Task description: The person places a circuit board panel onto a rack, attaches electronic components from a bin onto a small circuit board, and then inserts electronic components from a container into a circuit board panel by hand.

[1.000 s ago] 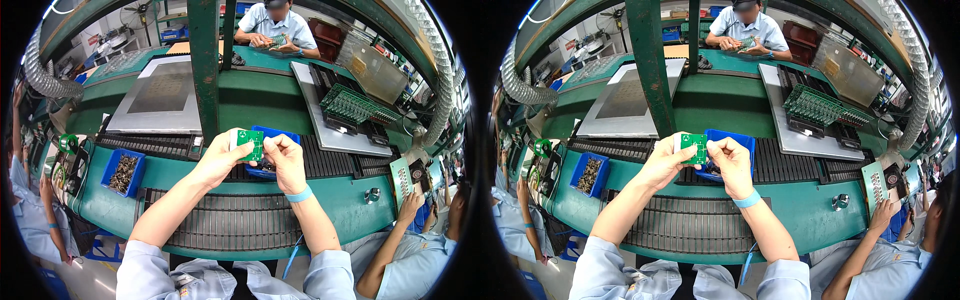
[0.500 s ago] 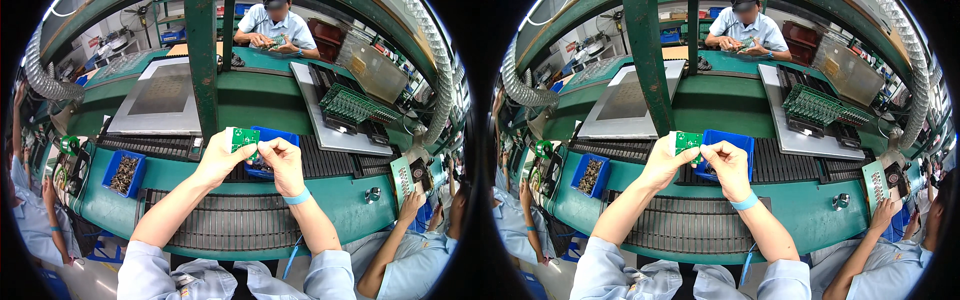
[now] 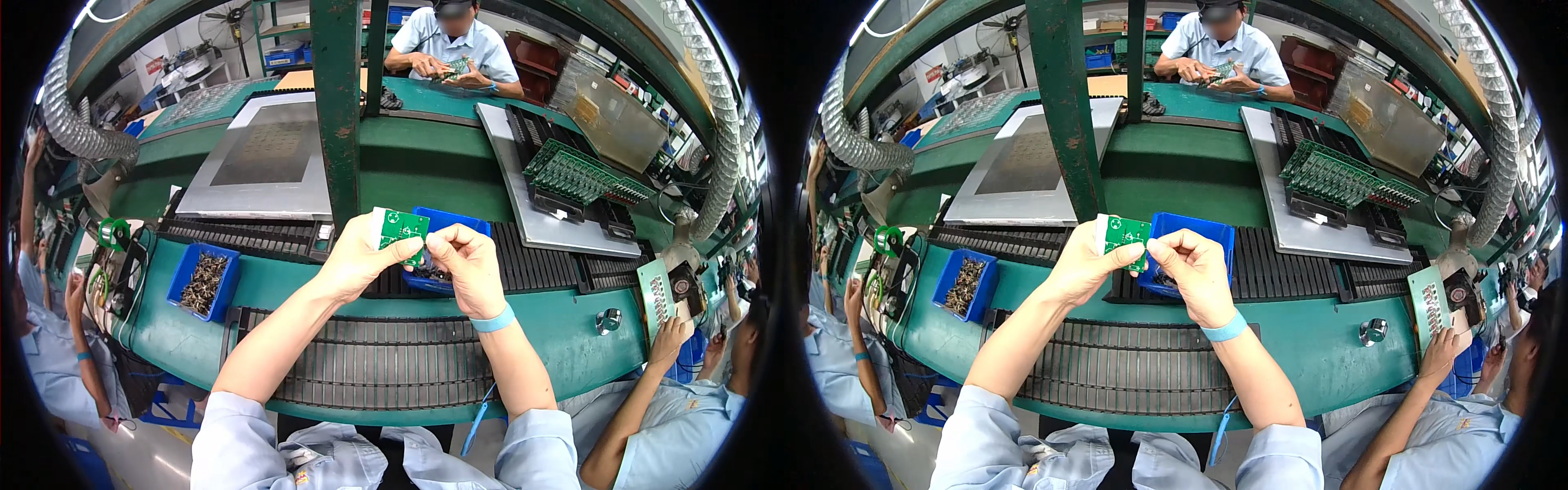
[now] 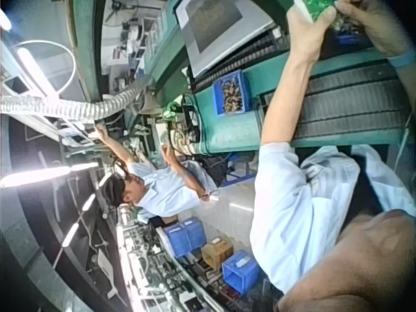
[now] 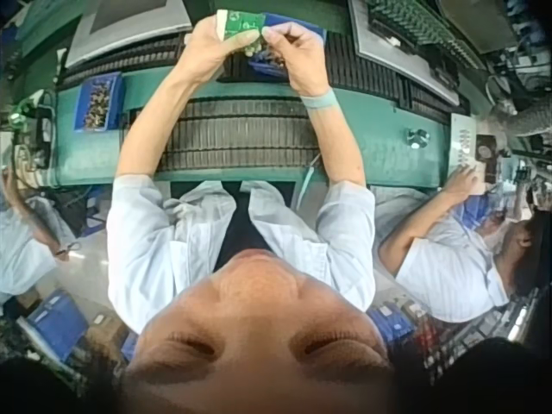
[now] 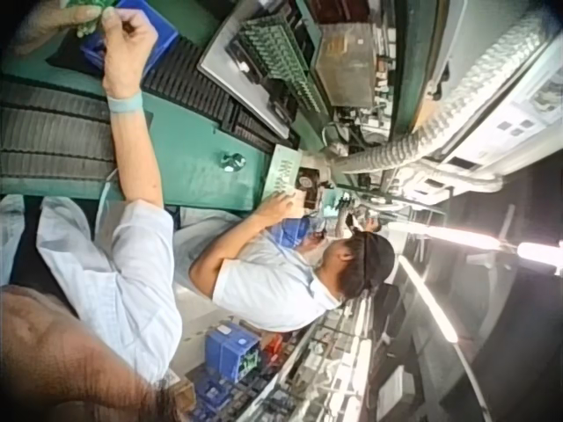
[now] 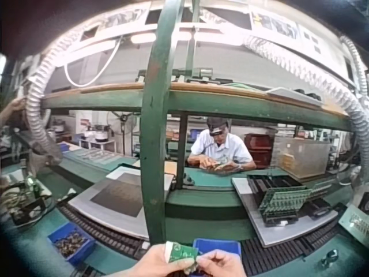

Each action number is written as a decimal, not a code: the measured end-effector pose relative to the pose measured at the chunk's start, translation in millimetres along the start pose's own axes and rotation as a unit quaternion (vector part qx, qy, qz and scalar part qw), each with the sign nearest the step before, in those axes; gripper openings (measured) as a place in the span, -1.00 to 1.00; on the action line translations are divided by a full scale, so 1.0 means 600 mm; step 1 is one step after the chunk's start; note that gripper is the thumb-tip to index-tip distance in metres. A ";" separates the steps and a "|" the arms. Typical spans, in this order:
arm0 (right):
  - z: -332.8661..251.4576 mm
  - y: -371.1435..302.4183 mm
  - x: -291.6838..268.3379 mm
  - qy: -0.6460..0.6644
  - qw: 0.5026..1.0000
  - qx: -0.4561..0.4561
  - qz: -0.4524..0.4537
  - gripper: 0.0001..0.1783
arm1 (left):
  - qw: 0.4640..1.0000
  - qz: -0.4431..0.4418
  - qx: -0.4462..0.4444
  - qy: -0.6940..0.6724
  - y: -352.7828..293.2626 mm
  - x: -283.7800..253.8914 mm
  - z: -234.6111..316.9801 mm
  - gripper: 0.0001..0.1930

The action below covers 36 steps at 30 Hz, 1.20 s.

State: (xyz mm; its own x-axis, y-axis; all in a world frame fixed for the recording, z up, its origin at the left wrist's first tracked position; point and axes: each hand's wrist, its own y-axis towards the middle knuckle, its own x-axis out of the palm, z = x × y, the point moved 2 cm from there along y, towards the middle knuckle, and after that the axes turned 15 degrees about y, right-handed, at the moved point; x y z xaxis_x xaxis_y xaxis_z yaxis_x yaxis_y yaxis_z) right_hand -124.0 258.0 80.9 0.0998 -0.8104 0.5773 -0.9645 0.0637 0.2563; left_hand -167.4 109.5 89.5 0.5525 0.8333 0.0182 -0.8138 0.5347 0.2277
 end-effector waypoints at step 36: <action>-0.035 0.027 0.026 -0.294 0.943 0.053 -0.147 -0.89 | 0.999 0.037 -0.038 0.010 -0.070 -0.127 0.059 -0.82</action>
State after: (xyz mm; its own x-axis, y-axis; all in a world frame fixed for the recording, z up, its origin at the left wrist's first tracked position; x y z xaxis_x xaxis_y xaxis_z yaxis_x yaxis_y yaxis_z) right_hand -133.0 258.5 110.2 0.2444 -0.9686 -0.0451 -0.9381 -0.2479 0.2419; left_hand -169.0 18.9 112.9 0.4875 0.8730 0.0134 -0.8641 0.4801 0.1512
